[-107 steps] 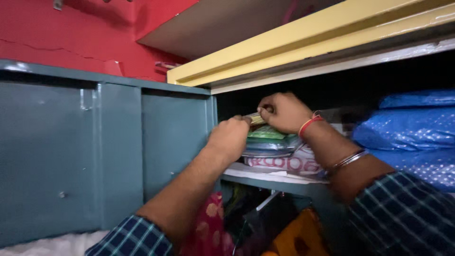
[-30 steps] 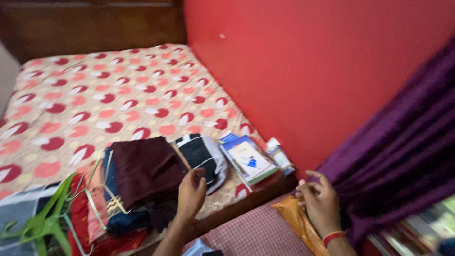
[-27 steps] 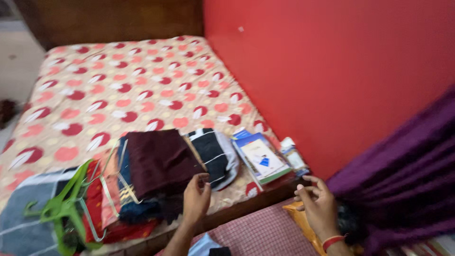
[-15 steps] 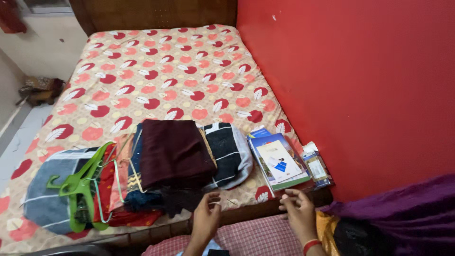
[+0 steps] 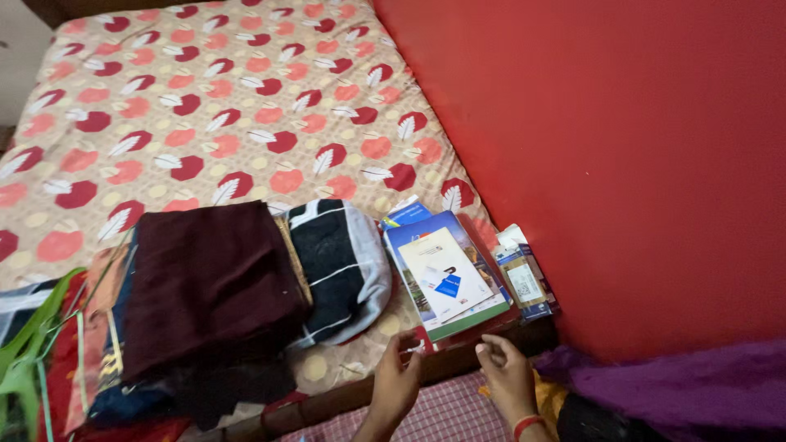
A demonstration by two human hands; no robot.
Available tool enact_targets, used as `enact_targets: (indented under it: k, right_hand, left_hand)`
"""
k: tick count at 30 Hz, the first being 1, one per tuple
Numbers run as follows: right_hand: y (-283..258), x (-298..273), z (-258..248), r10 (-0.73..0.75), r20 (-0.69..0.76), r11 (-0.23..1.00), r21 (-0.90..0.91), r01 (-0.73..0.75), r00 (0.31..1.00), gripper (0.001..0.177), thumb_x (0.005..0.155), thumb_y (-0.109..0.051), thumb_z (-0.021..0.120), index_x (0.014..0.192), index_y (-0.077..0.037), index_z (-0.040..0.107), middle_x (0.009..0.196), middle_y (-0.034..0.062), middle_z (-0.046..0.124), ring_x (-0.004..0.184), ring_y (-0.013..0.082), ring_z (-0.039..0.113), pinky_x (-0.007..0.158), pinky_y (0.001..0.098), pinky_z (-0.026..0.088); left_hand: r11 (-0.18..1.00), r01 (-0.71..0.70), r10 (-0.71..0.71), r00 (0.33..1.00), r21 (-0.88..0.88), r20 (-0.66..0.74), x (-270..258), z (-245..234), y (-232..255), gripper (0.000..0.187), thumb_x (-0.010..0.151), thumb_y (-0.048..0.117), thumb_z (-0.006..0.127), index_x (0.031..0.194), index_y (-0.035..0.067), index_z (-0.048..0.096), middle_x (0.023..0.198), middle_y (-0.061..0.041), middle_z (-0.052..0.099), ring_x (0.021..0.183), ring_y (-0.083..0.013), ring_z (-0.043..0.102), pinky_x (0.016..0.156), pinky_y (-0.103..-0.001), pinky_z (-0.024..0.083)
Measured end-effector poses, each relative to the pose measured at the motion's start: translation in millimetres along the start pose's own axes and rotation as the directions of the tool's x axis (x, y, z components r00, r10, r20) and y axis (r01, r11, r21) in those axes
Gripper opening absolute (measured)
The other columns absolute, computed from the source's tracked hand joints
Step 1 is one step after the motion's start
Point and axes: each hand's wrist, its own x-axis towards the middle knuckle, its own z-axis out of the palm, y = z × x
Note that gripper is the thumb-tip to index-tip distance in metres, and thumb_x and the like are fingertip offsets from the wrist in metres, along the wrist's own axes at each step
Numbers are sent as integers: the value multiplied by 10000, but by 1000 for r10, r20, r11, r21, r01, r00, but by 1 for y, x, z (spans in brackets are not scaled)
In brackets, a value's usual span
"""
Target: The person picks up an envelope, books, a box, a folder, a bag, and clothes on hangers from a bed and places them one at a time into a metal cabinet.
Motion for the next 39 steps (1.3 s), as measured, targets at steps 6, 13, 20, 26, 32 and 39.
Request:
enact_targets:
  k: [6, 13, 20, 26, 32, 39]
  right_hand:
    - [3, 58, 2, -310, -71, 948, -103, 302, 948, 514, 866, -320, 731, 1290, -39, 654, 1282, 149, 670, 1090, 250, 726, 887, 368, 618]
    - [-15, 114, 4, -557, -81, 742, -496, 452, 826, 587, 839, -309, 767, 1328, -20, 618, 1403, 212, 560, 1325, 377, 486, 1116, 457, 370]
    - [-16, 120, 19, -455, -172, 782, -546, 300, 874, 609, 808, -325, 783, 1295, 6, 627, 1342, 205, 587, 1283, 393, 504, 1104, 471, 392]
    - [-9, 102, 19, -337, -219, 865, -457, 209, 916, 538, 841, -415, 779, 1148, 10, 654, 1127, 213, 672, 1088, 379, 632, 949, 465, 496]
    - [10, 86, 16, 196, -19, 977, -79, -197, 980, 449, 836, -352, 789, 1080, -10, 632, 978, 168, 764, 851, 236, 728, 751, 389, 579]
    - [35, 74, 24, 235, 65, 954, 177, -243, 970, 615, 852, -191, 737, 1378, -171, 420, 1057, 192, 784, 920, 226, 752, 808, 361, 569]
  left_hand:
    - [999, 25, -24, 998, 22, -56, 73, 34, -31, 427, 921, 187, 663, 1293, 21, 532, 1177, -164, 712, 1039, -278, 749, 863, -391, 606]
    - [955, 81, -16, 975, 287, -224, 107, 43, -27, 464, 923, 245, 692, 1298, 10, 554, 1100, -196, 738, 981, -304, 732, 857, -405, 566]
    - [955, 179, -143, 976, 237, -162, 113, 36, -21, 453, 903, 225, 683, 1300, 49, 554, 991, -150, 761, 833, -237, 748, 764, -392, 597]
    - [970, 138, -122, 989, 200, -90, 101, 13, -53, 386, 875, 182, 706, 1220, 47, 597, 970, -134, 760, 843, -225, 737, 768, -370, 589]
    - [964, 253, -238, 959, 86, -153, 76, 3, -73, 321, 876, 180, 676, 1147, 16, 620, 979, -149, 760, 865, -255, 734, 806, -383, 579]
    - [960, 191, -173, 980, 203, -101, 85, -3, -37, 596, 893, 290, 665, 1406, 83, 443, 1173, -203, 711, 1062, -295, 707, 925, -389, 527]
